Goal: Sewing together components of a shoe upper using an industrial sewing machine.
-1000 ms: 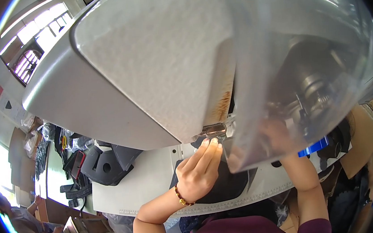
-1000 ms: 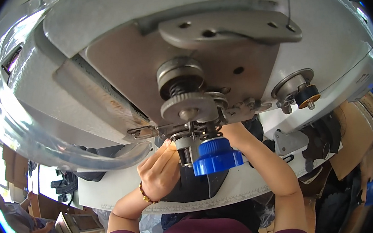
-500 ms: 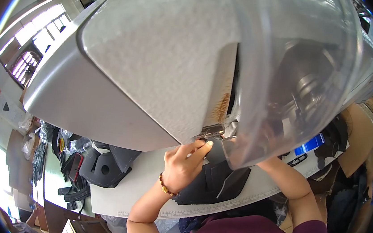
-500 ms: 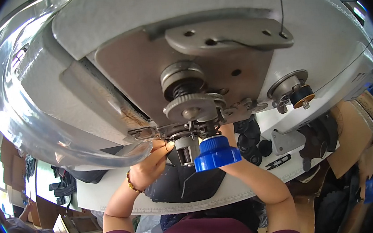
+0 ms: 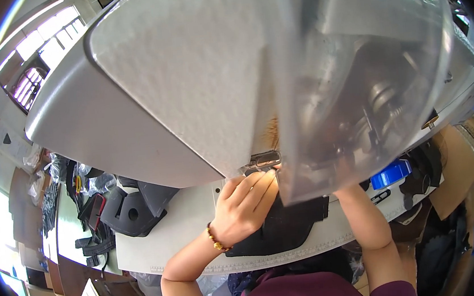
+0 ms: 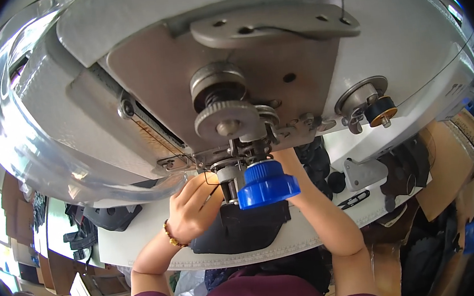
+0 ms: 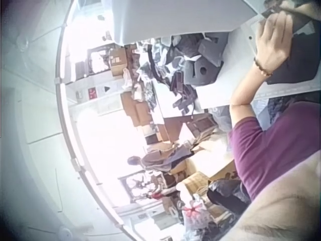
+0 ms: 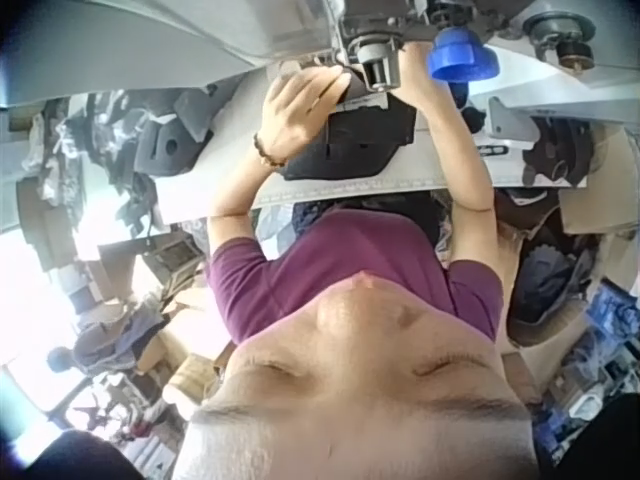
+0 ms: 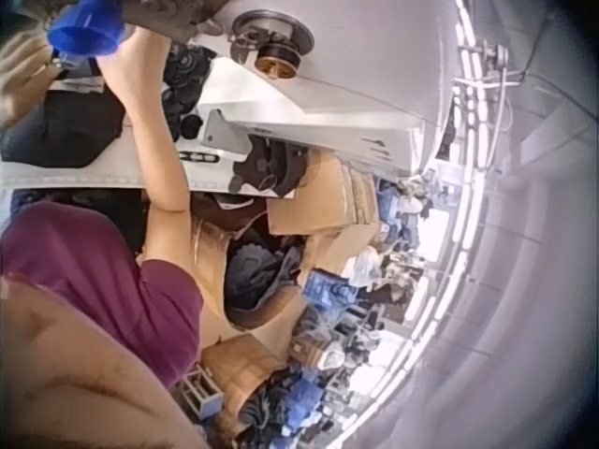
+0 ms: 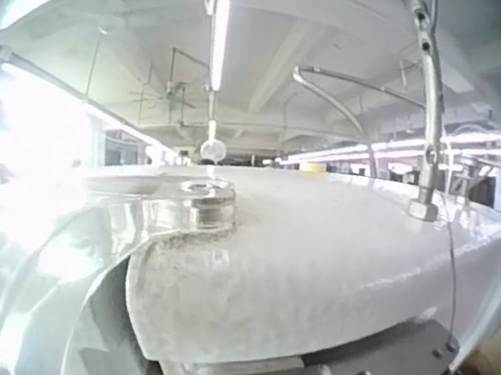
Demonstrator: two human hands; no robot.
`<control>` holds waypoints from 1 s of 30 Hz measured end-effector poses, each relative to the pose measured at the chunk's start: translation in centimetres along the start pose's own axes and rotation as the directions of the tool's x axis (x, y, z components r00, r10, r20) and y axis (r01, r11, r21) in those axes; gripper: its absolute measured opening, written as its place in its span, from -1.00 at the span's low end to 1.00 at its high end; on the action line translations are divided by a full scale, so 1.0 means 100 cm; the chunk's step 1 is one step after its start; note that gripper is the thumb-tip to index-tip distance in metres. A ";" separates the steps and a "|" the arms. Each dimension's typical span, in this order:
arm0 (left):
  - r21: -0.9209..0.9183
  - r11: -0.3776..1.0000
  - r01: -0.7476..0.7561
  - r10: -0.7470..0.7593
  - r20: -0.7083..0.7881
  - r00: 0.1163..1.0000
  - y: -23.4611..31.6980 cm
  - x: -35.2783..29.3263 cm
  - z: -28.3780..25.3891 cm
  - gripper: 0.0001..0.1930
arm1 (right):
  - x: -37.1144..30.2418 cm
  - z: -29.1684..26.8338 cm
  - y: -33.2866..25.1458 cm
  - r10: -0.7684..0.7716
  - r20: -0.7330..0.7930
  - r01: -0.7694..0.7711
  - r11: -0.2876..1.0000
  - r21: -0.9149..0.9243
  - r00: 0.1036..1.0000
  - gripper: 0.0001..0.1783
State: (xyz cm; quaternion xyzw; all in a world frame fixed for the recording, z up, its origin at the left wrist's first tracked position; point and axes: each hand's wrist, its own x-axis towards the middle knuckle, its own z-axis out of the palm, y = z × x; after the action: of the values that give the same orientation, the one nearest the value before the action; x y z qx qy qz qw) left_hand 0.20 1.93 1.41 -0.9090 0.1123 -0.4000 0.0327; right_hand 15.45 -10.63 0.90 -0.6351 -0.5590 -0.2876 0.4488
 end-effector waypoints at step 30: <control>-0.066 0.991 0.119 -0.113 0.084 0.990 0.006 0.011 -0.011 -0.83 | -0.002 0.004 0.042 0.289 0.783 -0.686 0.691 0.228 0.550 -0.86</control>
State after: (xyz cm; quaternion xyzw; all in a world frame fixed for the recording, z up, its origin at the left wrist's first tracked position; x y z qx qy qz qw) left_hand 0.00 1.14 2.92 -0.9299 0.0721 -0.3602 -0.0184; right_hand 19.39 -10.20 -0.46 -0.6844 -0.5293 0.2751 0.4193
